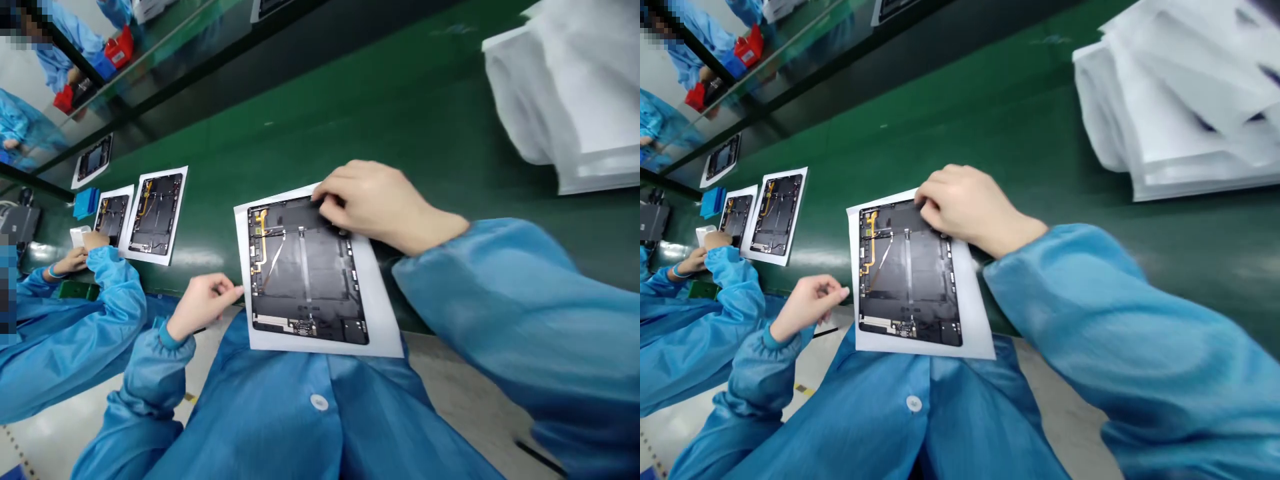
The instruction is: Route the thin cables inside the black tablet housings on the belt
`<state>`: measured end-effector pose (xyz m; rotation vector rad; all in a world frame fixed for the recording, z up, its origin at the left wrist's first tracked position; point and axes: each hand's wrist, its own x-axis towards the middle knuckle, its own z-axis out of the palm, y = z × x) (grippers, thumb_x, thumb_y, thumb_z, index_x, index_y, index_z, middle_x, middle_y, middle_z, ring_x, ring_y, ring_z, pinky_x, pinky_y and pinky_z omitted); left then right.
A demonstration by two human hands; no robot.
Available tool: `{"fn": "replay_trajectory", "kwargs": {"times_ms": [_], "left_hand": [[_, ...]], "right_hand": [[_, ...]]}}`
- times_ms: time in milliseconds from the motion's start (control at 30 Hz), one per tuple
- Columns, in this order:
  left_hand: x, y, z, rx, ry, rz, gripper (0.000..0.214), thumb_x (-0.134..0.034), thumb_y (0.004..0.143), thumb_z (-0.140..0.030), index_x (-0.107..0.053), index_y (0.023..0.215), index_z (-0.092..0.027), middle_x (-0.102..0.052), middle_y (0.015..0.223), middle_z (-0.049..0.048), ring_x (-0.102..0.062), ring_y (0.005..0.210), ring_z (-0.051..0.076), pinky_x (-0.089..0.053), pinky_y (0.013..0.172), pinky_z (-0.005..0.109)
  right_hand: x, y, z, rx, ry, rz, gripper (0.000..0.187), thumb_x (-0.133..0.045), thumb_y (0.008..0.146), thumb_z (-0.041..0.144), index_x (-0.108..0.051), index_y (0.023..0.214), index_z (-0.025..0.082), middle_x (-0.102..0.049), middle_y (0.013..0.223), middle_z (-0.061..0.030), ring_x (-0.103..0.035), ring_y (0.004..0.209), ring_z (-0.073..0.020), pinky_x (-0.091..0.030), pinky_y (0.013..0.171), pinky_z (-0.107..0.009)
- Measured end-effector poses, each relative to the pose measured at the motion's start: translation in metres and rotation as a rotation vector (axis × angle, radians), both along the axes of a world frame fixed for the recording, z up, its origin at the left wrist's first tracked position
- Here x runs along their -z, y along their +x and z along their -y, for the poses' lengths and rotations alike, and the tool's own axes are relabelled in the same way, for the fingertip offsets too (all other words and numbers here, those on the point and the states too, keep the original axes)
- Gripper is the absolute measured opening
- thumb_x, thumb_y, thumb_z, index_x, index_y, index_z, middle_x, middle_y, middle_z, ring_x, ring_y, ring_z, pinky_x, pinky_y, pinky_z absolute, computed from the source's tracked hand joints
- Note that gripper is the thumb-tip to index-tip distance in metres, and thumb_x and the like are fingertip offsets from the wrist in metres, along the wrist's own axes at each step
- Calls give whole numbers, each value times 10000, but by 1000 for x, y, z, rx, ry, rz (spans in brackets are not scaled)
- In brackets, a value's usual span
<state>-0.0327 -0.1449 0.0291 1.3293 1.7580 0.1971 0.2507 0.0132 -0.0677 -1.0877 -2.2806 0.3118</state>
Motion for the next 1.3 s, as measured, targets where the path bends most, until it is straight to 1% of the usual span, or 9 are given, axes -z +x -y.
{"fn": "replay_trajectory", "kwargs": {"times_ms": [167, 367, 533, 633, 733, 833, 1067, 1200, 1300], "left_hand": [[20, 13, 35, -144, -239, 149, 453, -627, 867, -606, -575, 702, -187, -621, 566, -17, -509, 363, 80, -382, 365, 191], [34, 17, 48, -102, -431, 184, 669, -475, 890, -779, -574, 613, -178, -588, 489, 18, -506, 348, 94, -370, 351, 201], [50, 21, 61, -233, -396, 316, 721, -493, 794, -904, -601, 842, -193, -622, 549, -4, -586, 431, 145, -427, 390, 241], [53, 32, 67, -267, -338, 410, 723, -439, 811, -915, -563, 753, -205, -622, 544, 12, -558, 438, 132, -447, 451, 258], [42, 37, 68, -277, -260, 365, 664, -425, 856, -874, -532, 764, -225, -558, 482, -18, -509, 412, 128, -416, 454, 261], [24, 25, 57, -296, -86, 202, 574, -436, 902, -802, -498, 805, -240, -511, 483, -49, -486, 406, 129, -372, 433, 257], [-4, -71, -13, -360, 347, -260, 414, -440, 965, -604, -459, 784, -232, -389, 525, -65, -398, 455, 113, -307, 455, 239], [-30, -120, -56, -459, 419, -430, 372, -455, 982, -534, -475, 774, -227, -366, 546, -58, -401, 501, 123, -323, 487, 236], [-55, -145, -77, -475, 444, -563, 375, -507, 987, -495, -483, 731, -222, -392, 528, -35, -442, 573, 145, -354, 545, 251]], "right_hand": [[12, 17, -5, 121, -125, -80, 236, -511, 874, 196, -745, 899, 190, -774, 945, -112, -640, 882, -256, -498, 855, -400], [11, 14, -1, 118, -157, -111, 229, -523, 871, 225, -747, 911, 198, -747, 913, -113, -619, 845, -258, -490, 847, -417], [6, 15, -1, 121, -179, -125, 229, -521, 867, 235, -742, 910, 194, -746, 911, -115, -624, 845, -255, -496, 853, -415], [3, 15, 0, 132, -167, -145, 239, -515, 859, 240, -744, 896, 182, -749, 899, -124, -636, 831, -253, -511, 836, -411], [0, 14, 3, 163, -157, -209, 237, -511, 868, 243, -738, 897, 181, -755, 916, -128, -670, 847, -248, -532, 837, -399], [0, 12, 6, 249, -129, -300, 220, -528, 856, 254, -726, 933, 195, -748, 897, -106, -684, 793, -231, -552, 807, -388], [10, 6, 3, 239, -157, -348, 340, -552, 802, 239, -669, 1120, 213, -741, 901, -88, -702, 808, -249, -564, 830, -396], [17, 4, -1, 206, -149, -324, 363, -537, 808, 246, -642, 1152, 201, -735, 903, -94, -696, 799, -259, -566, 823, -406], [22, 3, -3, 164, -120, -238, 398, -541, 816, 246, -622, 1203, 198, -742, 939, -109, -691, 826, -286, -557, 819, -432]]}}
